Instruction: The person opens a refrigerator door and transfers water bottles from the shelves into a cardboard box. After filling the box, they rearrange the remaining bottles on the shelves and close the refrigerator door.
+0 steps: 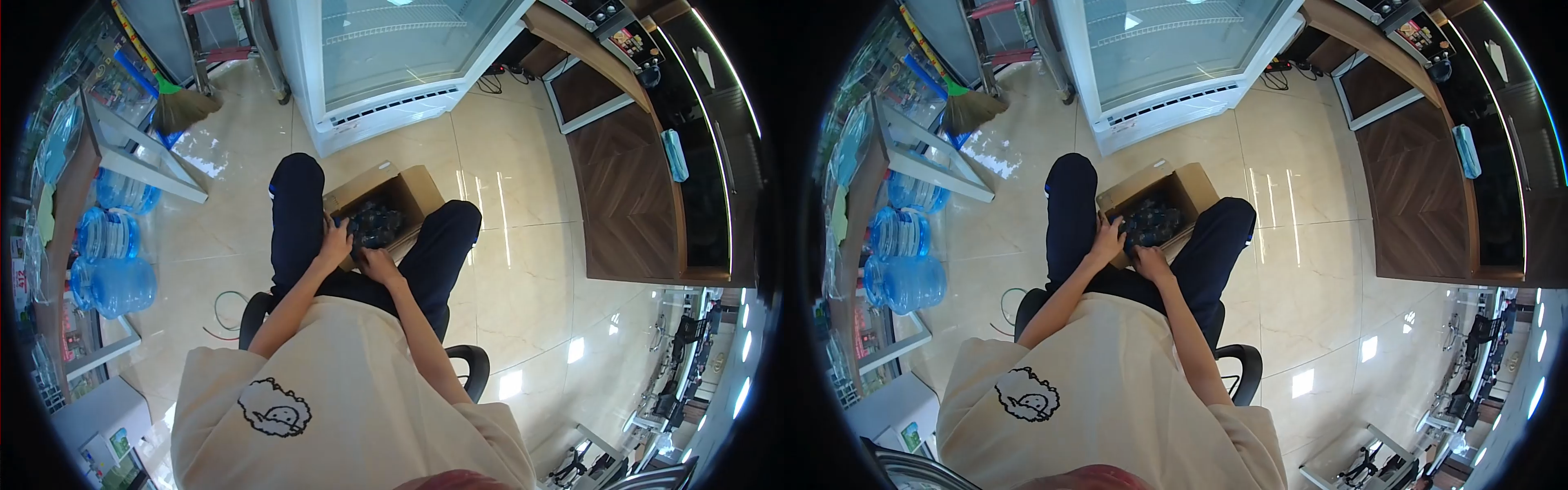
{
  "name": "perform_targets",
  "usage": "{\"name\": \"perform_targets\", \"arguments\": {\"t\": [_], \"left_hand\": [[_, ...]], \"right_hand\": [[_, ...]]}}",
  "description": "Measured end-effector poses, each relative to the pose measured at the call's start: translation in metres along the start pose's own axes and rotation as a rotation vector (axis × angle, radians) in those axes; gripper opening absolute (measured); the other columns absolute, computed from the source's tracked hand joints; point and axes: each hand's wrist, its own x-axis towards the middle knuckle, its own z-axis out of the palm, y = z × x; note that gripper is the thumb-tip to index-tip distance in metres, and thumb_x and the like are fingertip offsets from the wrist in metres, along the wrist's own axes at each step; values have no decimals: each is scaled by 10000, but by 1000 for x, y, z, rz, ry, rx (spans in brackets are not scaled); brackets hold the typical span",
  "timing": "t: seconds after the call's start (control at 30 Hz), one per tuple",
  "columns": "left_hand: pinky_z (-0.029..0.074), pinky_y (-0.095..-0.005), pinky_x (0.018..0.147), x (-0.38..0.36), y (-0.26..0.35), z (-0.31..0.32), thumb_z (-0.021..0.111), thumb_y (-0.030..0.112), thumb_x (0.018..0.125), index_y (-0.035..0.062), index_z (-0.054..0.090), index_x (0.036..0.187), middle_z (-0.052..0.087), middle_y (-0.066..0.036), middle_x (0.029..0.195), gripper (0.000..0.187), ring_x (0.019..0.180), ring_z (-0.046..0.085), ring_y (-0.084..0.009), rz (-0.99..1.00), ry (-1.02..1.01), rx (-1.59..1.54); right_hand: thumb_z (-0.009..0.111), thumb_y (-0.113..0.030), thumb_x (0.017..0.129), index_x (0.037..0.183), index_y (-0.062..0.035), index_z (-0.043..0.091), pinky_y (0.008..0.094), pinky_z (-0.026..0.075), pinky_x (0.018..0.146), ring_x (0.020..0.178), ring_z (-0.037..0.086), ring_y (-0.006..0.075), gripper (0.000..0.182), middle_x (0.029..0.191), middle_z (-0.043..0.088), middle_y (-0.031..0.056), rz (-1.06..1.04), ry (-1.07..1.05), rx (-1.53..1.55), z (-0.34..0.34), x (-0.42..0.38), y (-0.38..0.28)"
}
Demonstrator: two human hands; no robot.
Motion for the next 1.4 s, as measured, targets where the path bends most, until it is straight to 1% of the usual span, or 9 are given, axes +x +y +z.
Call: {"name": "perform_targets", "arguments": {"t": [0.17, 0.27, 0.37, 0.5, 0.6, 0.63, 0.83, 1.07, 1.4], "left_hand": [[421, -478, 1088, -41, 1, -40, 692, 83, 891, 2, 589, 1269, 592, -241, 1341, 401, 1224, 572, -404, 163, -54, -496], [328, -479, 1175, -70, 9, -95, 741, 76, 803, 56, 578, 1345, 572, -139, 1425, 567, 1391, 464, -304, 224, 319, -58], [220, -581, 1209, -68, -12, -138, 817, 146, 742, 106, 477, 1496, 342, -79, 1646, 828, 1525, 273, -297, -53, 327, 146], [291, -658, 1169, -27, -11, -158, 892, 304, 730, 235, 270, 1626, 101, -92, 1718, 1093, 1492, 197, -533, -212, 214, 243], [311, -675, 1149, 27, -20, -161, 891, 321, 730, 274, 296, 1612, 128, -104, 1709, 1065, 1456, 233, -579, -287, 217, 271], [354, -678, 1109, 47, -41, -148, 879, 338, 743, 294, 337, 1589, 162, -99, 1696, 1005, 1410, 302, -586, -304, 211, 261], [491, -586, 956, 114, -82, -132, 814, 314, 742, 210, 697, 1129, 611, -6, 1247, 417, 1208, 523, -406, -270, 269, 97], [466, -552, 1009, 114, -68, -113, 799, 321, 779, 225, 651, 1225, 584, -12, 1286, 480, 1227, 513, -371, -119, 313, 120], [282, -668, 1149, 110, -32, -79, 765, 381, 829, 164, 450, 1514, 304, -152, 1611, 785, 1436, 269, -562, 7, 44, 414]], "right_hand": [[656, -103, 876, 1024, -50, 664, 514, 537, 844, 876, 707, 401, 157, 902, 715, 226, -9, 101, 120, -2, 6, -30], [655, -70, 864, 1015, -86, 672, 502, 461, 1021, 955, 705, 353, 154, 983, 727, 179, 118, 254, -126, -51, -3, -69], [703, -79, 833, 1117, -123, 671, 520, 334, 1147, 1256, 569, 303, 289, 1207, 695, 85, 235, 682, -331, -119, -1, -62], [793, -227, 778, 1235, -163, 668, 600, 268, 1178, 1424, 424, 287, 479, 1359, 633, 16, 364, 582, -615, -164, 14, -16], [801, -252, 770, 1199, -200, 709, 643, 281, 1151, 1414, 429, 267, 442, 1353, 635, -2, 539, 365, -499, -183, 42, 21], [778, -304, 774, 1125, -219, 755, 583, 401, 1090, 1284, 578, 283, 362, 1236, 710, 43, 577, 382, -507, -189, 51, 35], [709, -366, 783, 992, -194, 794, 463, 560, 887, 980, 730, 353, 284, 1010, 760, 152, 798, 174, -351, -222, 78, 76], [679, -285, 824, 929, -141, 752, 495, 564, 841, 925, 722, 379, 193, 960, 737, 183, 840, 372, -245, -218, 69, 98], [659, -254, 857, 941, -102, 714, 503, 568, 794, 888, 712, 408, 182, 913, 729, 204, 827, 552, -227, -224, 33, 113]]}}
